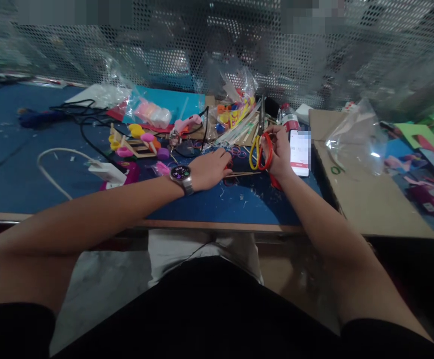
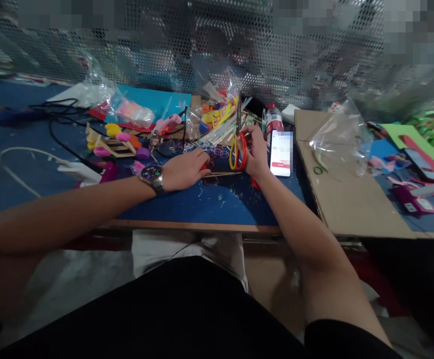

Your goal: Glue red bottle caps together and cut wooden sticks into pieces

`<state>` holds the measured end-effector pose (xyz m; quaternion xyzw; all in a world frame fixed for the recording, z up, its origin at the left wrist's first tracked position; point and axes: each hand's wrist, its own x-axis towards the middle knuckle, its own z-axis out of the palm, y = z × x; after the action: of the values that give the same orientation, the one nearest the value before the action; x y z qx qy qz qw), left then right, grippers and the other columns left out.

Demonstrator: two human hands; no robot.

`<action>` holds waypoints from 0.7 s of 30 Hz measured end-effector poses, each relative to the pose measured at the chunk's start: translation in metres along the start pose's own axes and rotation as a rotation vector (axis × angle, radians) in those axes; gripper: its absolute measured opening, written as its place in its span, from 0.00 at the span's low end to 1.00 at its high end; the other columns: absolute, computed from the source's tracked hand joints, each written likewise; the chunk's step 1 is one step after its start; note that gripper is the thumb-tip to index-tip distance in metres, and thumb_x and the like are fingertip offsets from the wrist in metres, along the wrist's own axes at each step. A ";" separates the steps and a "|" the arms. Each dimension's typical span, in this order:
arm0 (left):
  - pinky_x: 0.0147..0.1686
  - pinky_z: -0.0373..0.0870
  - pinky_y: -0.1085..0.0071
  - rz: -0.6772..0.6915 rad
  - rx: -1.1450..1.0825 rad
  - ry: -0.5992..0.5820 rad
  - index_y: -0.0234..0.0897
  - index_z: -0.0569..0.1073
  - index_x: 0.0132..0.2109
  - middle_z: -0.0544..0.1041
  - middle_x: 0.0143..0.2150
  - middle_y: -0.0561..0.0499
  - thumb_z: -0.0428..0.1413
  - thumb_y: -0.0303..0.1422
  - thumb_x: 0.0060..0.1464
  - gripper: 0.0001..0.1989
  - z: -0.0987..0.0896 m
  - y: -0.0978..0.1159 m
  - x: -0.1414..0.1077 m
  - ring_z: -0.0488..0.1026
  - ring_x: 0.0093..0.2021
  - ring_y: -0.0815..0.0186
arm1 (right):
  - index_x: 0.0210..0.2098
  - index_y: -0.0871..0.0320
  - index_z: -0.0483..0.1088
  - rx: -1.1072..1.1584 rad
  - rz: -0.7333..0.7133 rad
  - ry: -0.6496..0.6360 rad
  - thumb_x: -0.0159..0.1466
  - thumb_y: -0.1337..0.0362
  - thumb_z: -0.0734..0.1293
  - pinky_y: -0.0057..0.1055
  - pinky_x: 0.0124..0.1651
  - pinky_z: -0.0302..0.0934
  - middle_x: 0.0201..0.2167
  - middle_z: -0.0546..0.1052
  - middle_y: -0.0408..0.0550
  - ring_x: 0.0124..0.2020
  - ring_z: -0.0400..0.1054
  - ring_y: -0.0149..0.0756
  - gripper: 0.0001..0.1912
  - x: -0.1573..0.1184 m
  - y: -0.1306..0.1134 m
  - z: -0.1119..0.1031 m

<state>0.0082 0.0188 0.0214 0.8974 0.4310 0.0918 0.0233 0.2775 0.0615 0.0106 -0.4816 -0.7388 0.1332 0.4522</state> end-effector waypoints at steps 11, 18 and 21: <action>0.70 0.69 0.45 0.043 0.027 0.092 0.31 0.76 0.67 0.74 0.67 0.31 0.55 0.28 0.68 0.23 -0.011 -0.036 0.071 0.72 0.68 0.42 | 0.70 0.45 0.64 -0.054 -0.005 -0.026 0.80 0.36 0.49 0.51 0.50 0.77 0.54 0.76 0.56 0.46 0.76 0.50 0.32 0.002 -0.009 -0.003; 0.68 0.67 0.48 0.302 -0.019 -0.128 0.39 0.84 0.55 0.81 0.56 0.41 0.63 0.35 0.62 0.16 -0.018 -0.052 0.061 0.75 0.61 0.48 | 0.71 0.47 0.65 -0.084 -0.034 -0.013 0.81 0.37 0.49 0.51 0.54 0.76 0.57 0.76 0.58 0.51 0.76 0.50 0.32 0.002 -0.008 -0.004; 0.67 0.66 0.48 0.283 0.065 -0.147 0.38 0.85 0.56 0.82 0.54 0.40 0.62 0.34 0.61 0.18 -0.019 -0.048 0.063 0.74 0.63 0.45 | 0.64 0.46 0.69 0.075 -0.099 0.042 0.79 0.37 0.56 0.50 0.52 0.76 0.54 0.77 0.55 0.47 0.75 0.48 0.27 0.003 -0.002 0.000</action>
<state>0.0057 0.0971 0.0433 0.9536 0.3004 0.0144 0.0125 0.2757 0.0634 0.0131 -0.4300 -0.7466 0.1282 0.4912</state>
